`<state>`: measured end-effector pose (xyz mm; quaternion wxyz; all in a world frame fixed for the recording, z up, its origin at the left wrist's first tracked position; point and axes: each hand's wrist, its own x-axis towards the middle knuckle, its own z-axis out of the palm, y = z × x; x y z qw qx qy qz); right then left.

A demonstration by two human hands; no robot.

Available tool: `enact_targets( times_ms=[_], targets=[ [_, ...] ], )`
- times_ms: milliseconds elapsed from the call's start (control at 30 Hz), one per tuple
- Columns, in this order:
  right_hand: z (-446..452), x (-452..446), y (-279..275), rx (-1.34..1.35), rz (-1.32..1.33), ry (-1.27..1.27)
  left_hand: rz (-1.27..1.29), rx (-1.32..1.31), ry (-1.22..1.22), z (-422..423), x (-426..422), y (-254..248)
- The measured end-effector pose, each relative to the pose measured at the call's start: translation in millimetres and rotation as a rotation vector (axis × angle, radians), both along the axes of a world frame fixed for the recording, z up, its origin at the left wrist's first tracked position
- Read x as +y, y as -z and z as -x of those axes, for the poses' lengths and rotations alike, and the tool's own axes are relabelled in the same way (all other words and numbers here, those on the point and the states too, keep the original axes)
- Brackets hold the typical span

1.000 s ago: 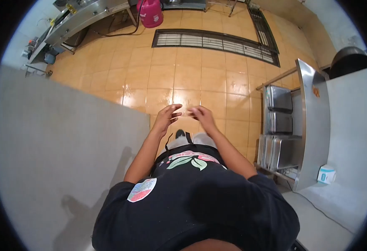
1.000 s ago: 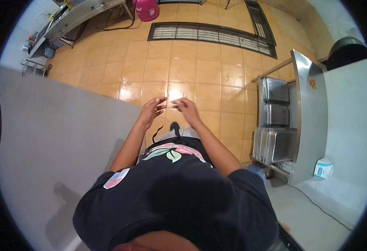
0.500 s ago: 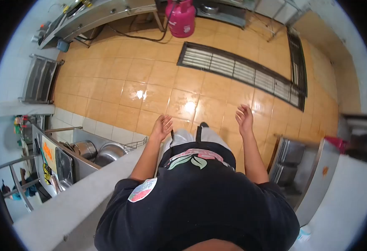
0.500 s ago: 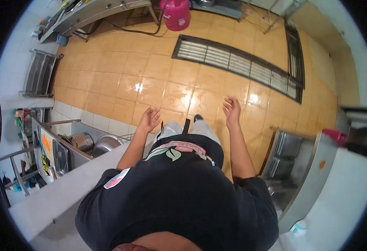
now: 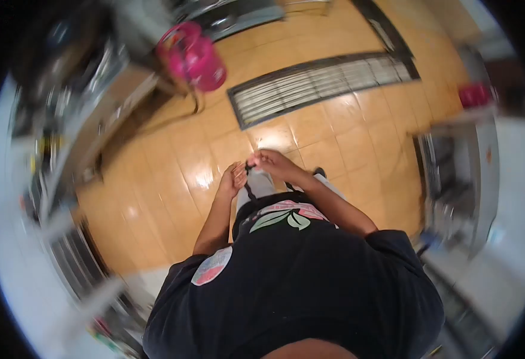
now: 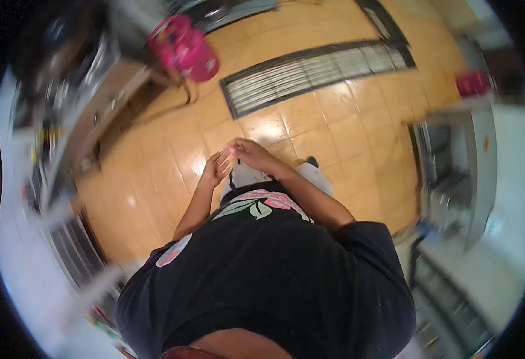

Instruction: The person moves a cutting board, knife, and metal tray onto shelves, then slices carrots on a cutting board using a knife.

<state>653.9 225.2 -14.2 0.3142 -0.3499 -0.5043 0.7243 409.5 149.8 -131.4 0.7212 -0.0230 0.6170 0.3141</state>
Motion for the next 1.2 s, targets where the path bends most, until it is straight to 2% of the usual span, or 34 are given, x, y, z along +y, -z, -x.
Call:
enact_targets(
  times_ms=[67, 100, 133, 200, 233, 300, 400, 533, 633, 900, 1000, 1133, 1200],
  targets=[
    [-17, 1, -12, -0.019, 0.182, 0.151, -0.119, 0.063, 0.236, 22, 97, 0],
    [-36, 4, -29, -0.065, 0.194, 0.211, -0.094, 0.066, 0.311, 39, 133, 16],
    [-50, -1, -37, 0.021, 0.263, 0.371, -0.052, 0.080, 0.374, 62, 158, 37],
    [-66, -13, -39, 0.213, 0.388, 0.654, -0.020, 0.158, 0.415, 90, 205, 53],
    [-68, -23, -35, 0.227, 0.401, 0.801, -0.034, 0.216, 0.470, 98, 226, 56],
    [-70, -39, -24, 0.244, 0.440, 1.072, -0.052, 0.329, 0.556, 104, 253, 61],
    [-54, -73, -16, 0.385, 0.476, 1.266, -0.103, 0.390, 0.742, 84, 251, 40],
    [-5, -120, 0, 0.479, 0.525, 1.362, -0.211, 0.237, 1.027, 54, 221, 14],
    [28, -146, 7, 0.490, 0.588, 1.345, -0.229, 0.137, 1.053, 38, 183, -9],
    [60, -212, 20, 0.322, 0.572, 1.247, -0.158, 0.018, 1.005, 68, 75, -20],
    [71, -255, 35, 0.371, 0.547, 1.274, -0.113, -0.043, 0.951, 95, 37, -25],
    [104, -327, 83, 0.516, 0.707, 1.370, -0.054, -0.032, 0.848, 128, -9, -17],
    [123, -367, 123, 0.415, 0.847, 1.393, -0.017, -0.047, 0.819, 136, -26, -13]
  ],
)
